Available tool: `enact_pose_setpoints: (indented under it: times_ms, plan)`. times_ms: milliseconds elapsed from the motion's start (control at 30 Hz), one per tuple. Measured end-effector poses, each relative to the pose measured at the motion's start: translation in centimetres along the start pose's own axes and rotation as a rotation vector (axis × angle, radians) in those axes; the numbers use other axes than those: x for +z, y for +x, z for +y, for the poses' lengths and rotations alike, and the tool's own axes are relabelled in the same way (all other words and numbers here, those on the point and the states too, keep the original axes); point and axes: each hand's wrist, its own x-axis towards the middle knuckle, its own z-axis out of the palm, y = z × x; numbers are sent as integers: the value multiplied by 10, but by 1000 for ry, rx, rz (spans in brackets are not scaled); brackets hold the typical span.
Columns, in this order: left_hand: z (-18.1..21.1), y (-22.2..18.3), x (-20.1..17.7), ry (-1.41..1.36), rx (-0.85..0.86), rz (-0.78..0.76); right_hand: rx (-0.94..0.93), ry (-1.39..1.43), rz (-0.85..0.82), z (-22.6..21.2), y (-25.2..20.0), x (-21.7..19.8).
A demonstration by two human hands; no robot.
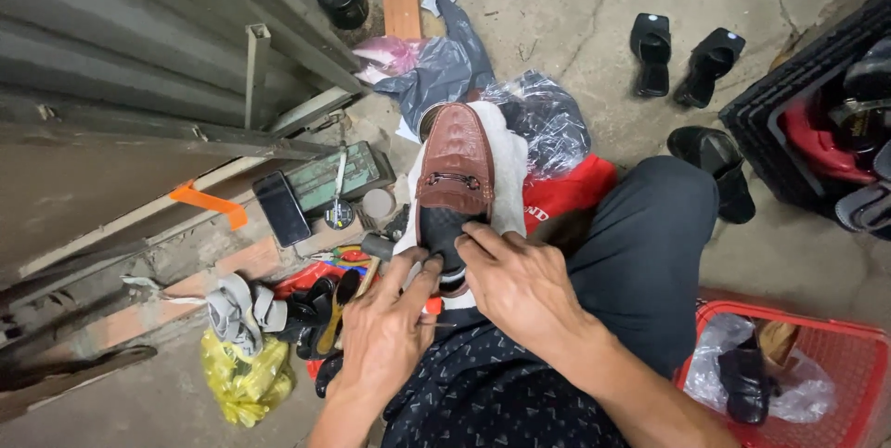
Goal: The person is repairing a brown leather loafer by applying adhesive to the sole area and carefully attaching a new sole component, followed by trimming excess material.
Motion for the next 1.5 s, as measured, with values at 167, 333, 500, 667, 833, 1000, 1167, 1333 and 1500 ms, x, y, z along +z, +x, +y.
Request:
enact_pose_setpoints:
  times_ms: [167,333,500,667,833,1000,1167,1333,1500]
  plan:
    - [-1,7,-2,-22,8,-84,51,20,-135,5,2,9]
    - [4,12,-20,-276,-58,-146,130,135,-268,16,2,12]
    - [-2,4,-10,-353,-75,21,164,340,-425,11,5,-13]
    - [-7,3,-10,-315,-105,-20,112,414,-263,2,-7,-21]
    - [0,13,-12,-602,-73,79,32,298,-109,-3,-13,-11]
    - [-21,15,10,-792,-691,168,30,310,-190,-10,-13,-11]
    - [-19,19,19,-957,-817,11,-107,190,-43,-15,-22,0]
    - [-12,28,19,-996,-820,-29,-81,142,-110,-11,-25,21]
    - [-24,27,28,-1087,-724,-5,-106,199,-178,-8,-25,29]
